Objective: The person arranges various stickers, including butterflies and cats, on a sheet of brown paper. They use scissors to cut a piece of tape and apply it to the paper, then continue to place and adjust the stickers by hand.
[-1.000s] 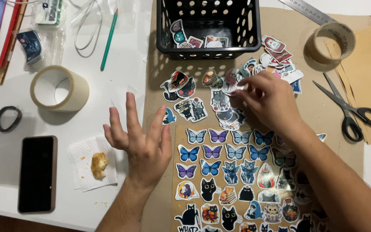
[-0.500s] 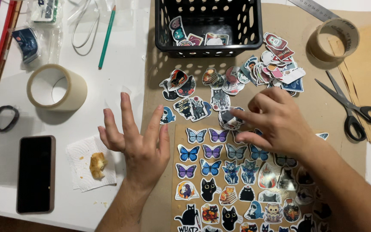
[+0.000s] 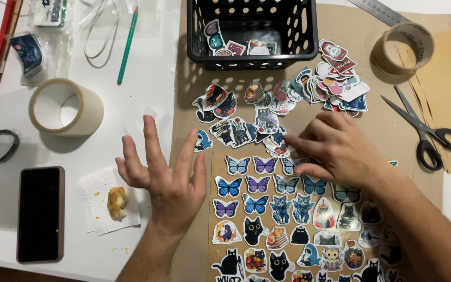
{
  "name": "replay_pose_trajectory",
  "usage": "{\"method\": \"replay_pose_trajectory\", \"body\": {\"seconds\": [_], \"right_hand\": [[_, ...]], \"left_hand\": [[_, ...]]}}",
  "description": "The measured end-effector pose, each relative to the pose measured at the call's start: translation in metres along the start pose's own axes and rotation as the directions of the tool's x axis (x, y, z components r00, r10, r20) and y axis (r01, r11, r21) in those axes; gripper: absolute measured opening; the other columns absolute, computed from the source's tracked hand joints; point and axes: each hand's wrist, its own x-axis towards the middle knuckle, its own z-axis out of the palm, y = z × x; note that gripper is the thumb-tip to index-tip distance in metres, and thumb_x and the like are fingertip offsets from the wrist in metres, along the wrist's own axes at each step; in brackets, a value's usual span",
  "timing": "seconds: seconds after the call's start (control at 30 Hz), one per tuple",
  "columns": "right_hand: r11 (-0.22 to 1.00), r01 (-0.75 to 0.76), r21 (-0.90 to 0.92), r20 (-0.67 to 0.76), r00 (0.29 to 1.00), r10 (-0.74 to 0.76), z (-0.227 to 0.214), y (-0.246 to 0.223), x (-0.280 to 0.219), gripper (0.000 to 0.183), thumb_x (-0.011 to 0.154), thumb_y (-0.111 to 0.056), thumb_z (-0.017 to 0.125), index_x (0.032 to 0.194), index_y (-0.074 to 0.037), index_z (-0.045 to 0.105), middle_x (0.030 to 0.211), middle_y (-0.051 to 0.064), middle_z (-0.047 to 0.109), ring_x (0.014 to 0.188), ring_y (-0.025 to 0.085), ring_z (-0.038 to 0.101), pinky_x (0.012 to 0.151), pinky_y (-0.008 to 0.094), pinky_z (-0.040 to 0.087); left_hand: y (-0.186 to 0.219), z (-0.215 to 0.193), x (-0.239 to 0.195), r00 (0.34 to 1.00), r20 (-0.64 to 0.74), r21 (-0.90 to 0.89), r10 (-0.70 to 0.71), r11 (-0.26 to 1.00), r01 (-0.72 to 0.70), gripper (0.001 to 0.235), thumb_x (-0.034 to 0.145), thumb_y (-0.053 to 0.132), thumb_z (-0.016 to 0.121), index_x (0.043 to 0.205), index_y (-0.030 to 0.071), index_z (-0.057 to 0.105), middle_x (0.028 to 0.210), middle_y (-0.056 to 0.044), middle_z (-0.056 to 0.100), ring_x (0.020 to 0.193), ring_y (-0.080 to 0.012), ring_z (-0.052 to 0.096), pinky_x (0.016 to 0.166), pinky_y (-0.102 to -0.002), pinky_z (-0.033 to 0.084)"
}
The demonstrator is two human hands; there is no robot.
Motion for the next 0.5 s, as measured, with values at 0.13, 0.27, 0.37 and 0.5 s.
{"method": "replay_pose_trajectory", "body": {"seconds": [0.13, 0.27, 0.37, 0.5], "right_hand": [[0.983, -0.11, -0.147, -0.011, 0.994, 0.11, 0.002, -0.003, -0.009, 0.075, 0.091, -0.071, 0.031, 0.143, -0.023, 0.058, 0.098, 0.006, 0.059, 0.1, 0.029, 0.052, 0.084, 0.045, 0.045], [1.0, -0.008, 0.01, -0.191, 0.982, 0.01, 0.011, -0.02, 0.0, 0.047, 0.095, -0.051, 0.057, 0.125, -0.016, 0.07, 0.091, 0.004, 0.06, 0.093, 0.03, 0.054, 0.075, 0.042, 0.043], [0.866, -0.423, 0.268, -0.05, 0.891, 0.451, 0.006, -0.036, 0.012, 0.037, 0.086, -0.049, 0.072, 0.101, -0.015, 0.07, 0.087, 0.003, 0.066, 0.09, 0.025, 0.053, 0.076, 0.038, 0.045], [0.735, -0.623, 0.267, 0.194, 0.782, 0.593, -0.009, -0.039, 0.032, 0.04, 0.082, -0.052, 0.076, 0.098, -0.017, 0.067, 0.093, 0.001, 0.067, 0.087, 0.023, 0.06, 0.075, 0.038, 0.048]], "left_hand": [[0.001, 0.0, -0.001, 1.0, 0.008, 0.006, 0.003, 1.0, -0.003, 0.026, 0.102, 0.034, 0.073, 0.126, 0.028, 0.079, 0.159, -0.026, 0.036, 0.148, -0.0412, 0.01, 0.12, -0.053, -0.004], [0.001, 0.0, 0.0, 1.0, -0.007, 0.006, 0.007, 1.0, -0.007, 0.025, 0.1, 0.031, 0.078, 0.125, 0.026, 0.08, 0.159, -0.026, 0.036, 0.148, -0.041, 0.01, 0.12, -0.055, -0.001], [0.0, 0.0, -0.001, 1.0, -0.016, -0.003, 0.005, 1.0, -0.005, 0.03, 0.102, 0.03, 0.073, 0.131, 0.024, 0.076, 0.157, -0.025, 0.039, 0.148, -0.0415, 0.01, 0.12, -0.055, -0.001], [-0.002, 0.002, -0.002, 1.0, -0.006, -0.037, -0.008, 0.999, 0.008, 0.041, 0.099, 0.025, 0.075, 0.139, 0.02, 0.067, 0.157, -0.022, 0.042, 0.147, -0.0424, 0.011, 0.119, -0.058, -0.001]]}}
